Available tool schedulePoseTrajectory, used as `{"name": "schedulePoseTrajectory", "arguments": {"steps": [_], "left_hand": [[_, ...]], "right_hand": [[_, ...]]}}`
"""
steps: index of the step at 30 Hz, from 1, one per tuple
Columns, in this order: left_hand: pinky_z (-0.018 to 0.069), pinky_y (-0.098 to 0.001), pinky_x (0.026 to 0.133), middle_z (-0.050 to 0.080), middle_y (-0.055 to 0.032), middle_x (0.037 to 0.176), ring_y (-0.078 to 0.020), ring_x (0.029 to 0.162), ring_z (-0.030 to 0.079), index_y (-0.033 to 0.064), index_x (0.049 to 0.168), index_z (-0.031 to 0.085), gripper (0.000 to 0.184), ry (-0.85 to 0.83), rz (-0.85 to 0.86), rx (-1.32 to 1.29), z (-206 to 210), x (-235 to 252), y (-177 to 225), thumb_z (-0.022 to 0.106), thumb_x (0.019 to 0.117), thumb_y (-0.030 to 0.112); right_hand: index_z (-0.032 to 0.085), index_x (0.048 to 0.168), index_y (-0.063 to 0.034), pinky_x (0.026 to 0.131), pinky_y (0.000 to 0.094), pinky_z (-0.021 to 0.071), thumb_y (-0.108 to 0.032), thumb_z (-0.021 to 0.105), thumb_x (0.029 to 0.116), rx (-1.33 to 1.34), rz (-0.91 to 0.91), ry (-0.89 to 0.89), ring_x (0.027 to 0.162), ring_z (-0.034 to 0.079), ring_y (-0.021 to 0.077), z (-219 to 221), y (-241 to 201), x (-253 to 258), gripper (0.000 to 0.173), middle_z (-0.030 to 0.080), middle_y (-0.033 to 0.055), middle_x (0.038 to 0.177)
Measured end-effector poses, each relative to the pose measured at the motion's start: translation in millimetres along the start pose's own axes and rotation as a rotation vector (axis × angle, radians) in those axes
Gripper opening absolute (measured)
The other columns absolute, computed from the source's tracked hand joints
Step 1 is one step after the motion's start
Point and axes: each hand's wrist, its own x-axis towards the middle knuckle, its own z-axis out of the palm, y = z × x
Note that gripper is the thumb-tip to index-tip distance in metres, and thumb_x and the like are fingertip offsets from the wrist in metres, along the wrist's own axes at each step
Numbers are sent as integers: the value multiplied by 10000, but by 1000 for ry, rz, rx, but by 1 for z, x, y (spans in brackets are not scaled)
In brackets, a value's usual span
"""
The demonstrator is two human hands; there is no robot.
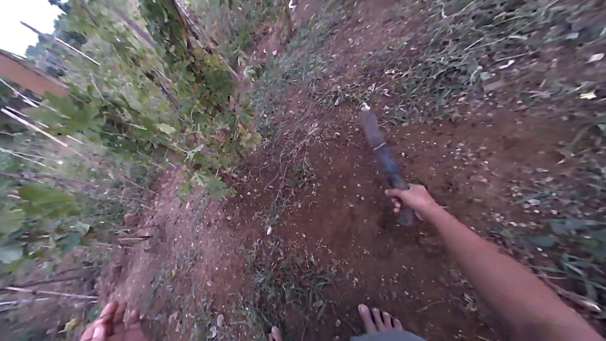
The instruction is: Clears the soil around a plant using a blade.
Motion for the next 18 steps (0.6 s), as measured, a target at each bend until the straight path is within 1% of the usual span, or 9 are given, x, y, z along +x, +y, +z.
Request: {"name": "schedulePoseTrajectory", "arguments": {"steps": [2,4,5,7,9,11,14,16,18], "left_hand": [[586,-223,778,740,64,1020,-51,953,711,170,1011,586,309,-3,10,8,-1,0,1,288,1085,141],[587,-221,771,739,64,1024,-53,952,711,167,1012,585,308,0,14,18,0,0,1,287,1087,142],[586,-218,767,737,66,1025,-50,948,711,166,1009,579,307,1,13,23,1,0,1,284,1088,141],[587,-217,765,740,70,1016,-47,942,713,169,1005,572,312,2,6,17,6,0,0,273,1089,139],[588,-216,757,739,73,997,-44,933,713,176,989,561,321,5,-7,15,12,2,1,258,1085,139],[583,-217,751,737,76,999,-41,936,711,180,984,543,325,1,-17,10,14,1,0,237,1084,137],[588,-226,749,742,63,999,-54,936,716,168,992,560,328,6,-12,-12,13,1,-2,248,1085,131],[587,-224,764,741,72,1006,-46,944,713,171,1001,562,330,10,-21,0,9,0,-1,246,1088,140],[589,-228,776,741,69,1004,-48,950,712,166,1014,576,331,22,-22,4,7,0,-1,254,1087,141]], "right_hand": [[486,1304,17,547,308,555,-155,652,1017,190,-45,97,523,551,114,26,1,8,373,547,42,745],[467,1304,7,522,323,580,-87,627,998,238,-55,137,499,583,133,53,17,14,358,557,53,715],[484,1273,36,524,329,585,-54,621,971,140,-47,121,499,597,148,62,30,14,343,574,75,707],[528,1272,91,662,395,582,-58,642,948,-243,39,-40,626,637,208,61,49,5,375,636,146,833],[539,1219,61,622,332,575,-81,635,971,-443,101,-158,589,611,146,48,50,-1,301,591,77,789],[542,1185,66,569,289,538,-56,609,991,-470,112,-195,537,551,115,20,37,-2,239,533,51,728],[557,1101,63,505,249,521,-26,606,1002,-383,82,-144,476,518,94,-16,13,-1,142,500,33,654],[540,1167,71,521,273,540,-20,611,995,-204,50,-47,493,535,111,-16,6,-1,207,514,47,684],[522,1224,43,553,319,563,-37,613,978,37,13,51,529,565,132,4,7,8,275,549,60,727]]}}
